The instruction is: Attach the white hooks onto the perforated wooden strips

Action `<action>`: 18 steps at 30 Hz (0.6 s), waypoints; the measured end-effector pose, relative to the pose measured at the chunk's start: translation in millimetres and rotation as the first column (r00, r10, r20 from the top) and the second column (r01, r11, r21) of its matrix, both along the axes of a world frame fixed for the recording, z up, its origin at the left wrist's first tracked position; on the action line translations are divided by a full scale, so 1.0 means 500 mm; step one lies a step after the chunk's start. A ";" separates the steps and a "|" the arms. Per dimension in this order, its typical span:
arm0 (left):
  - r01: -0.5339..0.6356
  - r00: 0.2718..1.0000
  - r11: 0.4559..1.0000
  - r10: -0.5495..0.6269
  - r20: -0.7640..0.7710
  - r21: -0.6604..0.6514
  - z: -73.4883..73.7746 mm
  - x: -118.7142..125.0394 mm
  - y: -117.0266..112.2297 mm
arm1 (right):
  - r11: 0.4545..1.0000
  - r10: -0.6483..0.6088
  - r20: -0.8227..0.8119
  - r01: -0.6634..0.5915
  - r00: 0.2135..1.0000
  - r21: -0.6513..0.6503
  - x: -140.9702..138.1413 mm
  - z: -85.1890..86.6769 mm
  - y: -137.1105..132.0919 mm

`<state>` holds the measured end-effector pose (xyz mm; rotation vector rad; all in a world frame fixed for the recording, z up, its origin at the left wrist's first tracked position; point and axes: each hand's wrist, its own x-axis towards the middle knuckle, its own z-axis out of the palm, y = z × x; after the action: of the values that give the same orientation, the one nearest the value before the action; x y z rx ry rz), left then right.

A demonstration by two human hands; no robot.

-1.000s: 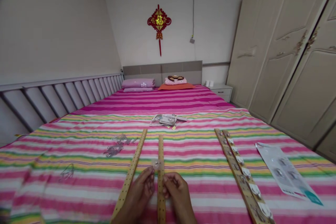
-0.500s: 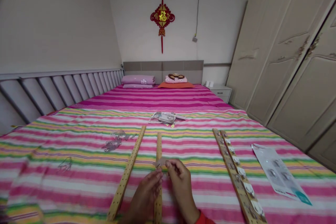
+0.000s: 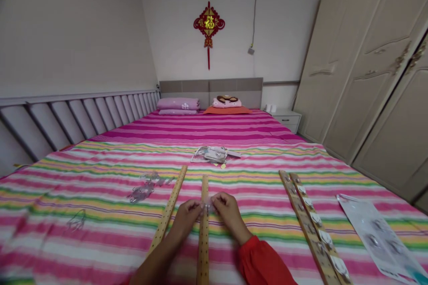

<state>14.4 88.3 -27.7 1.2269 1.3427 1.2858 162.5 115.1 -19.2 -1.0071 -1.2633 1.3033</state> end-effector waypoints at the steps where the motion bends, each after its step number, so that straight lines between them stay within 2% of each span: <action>1: -0.007 1.000 1.000 0.007 -0.012 -0.007 -0.006 -0.003 0.017 | 1.000 -0.008 -0.012 0.008 1.000 -0.024 -0.006 -0.005 0.018; 4: -0.054 0.998 0.996 0.055 0.003 -0.065 -0.017 -0.012 0.073 | 0.997 -0.030 -0.037 0.027 0.999 -0.078 -0.028 -0.023 0.075; 9: -0.146 0.989 0.981 0.146 -0.009 -0.124 -0.030 -0.020 0.161 | 0.994 -0.077 -0.063 0.072 0.995 -0.083 -0.060 -0.049 0.161; 18: -0.193 0.968 0.975 0.171 -0.185 -0.106 -0.064 -0.032 0.252 | 0.985 -0.158 -0.052 0.153 0.986 -0.085 -0.089 -0.089 0.250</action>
<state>-1.5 214.5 -59.9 1.1730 1.6696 1.2219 118.1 240.2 -64.0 -1.0943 -1.0726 1.2622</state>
